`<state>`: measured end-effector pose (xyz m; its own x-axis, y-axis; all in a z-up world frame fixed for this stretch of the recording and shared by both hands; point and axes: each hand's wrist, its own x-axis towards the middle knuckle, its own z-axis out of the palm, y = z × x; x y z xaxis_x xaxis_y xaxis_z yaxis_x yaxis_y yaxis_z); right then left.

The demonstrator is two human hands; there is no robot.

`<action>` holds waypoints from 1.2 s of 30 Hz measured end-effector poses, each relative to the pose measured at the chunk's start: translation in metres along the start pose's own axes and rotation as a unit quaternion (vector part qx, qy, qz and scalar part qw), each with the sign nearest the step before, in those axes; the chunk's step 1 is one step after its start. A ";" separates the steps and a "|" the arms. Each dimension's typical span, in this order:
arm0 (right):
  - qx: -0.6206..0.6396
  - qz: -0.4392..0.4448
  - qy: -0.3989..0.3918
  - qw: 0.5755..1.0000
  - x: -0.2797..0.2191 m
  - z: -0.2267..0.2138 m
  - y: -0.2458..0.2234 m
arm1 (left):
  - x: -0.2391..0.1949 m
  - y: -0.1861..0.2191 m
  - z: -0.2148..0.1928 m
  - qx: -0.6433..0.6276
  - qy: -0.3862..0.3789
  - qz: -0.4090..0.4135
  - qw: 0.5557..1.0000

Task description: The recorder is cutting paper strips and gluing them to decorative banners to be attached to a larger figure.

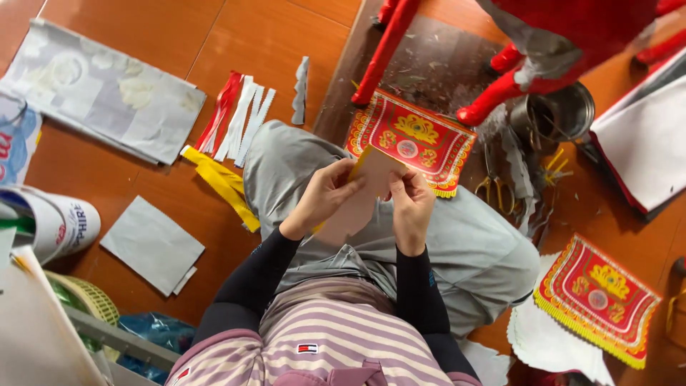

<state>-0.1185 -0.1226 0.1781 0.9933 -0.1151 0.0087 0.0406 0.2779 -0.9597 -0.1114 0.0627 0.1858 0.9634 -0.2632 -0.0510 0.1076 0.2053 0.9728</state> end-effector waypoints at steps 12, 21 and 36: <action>0.002 -0.018 0.012 1.000 0.004 -0.004 -0.007 | 0.001 -0.019 0.001 -0.009 0.045 -0.009 0.999; -0.004 -0.010 -0.013 1.000 0.000 -0.004 -0.004 | -0.002 -0.027 0.007 0.009 0.003 -0.002 1.000; 0.111 0.013 -0.028 0.993 -0.001 -0.020 0.015 | -0.005 -0.014 0.005 -0.037 0.014 -0.039 0.998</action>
<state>-0.1208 -0.1376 0.1578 0.9986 -0.0533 0.0054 0.0306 0.4842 -0.8744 -0.1193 0.0565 0.1736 0.9577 -0.2548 -0.1340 0.2001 0.2546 0.9461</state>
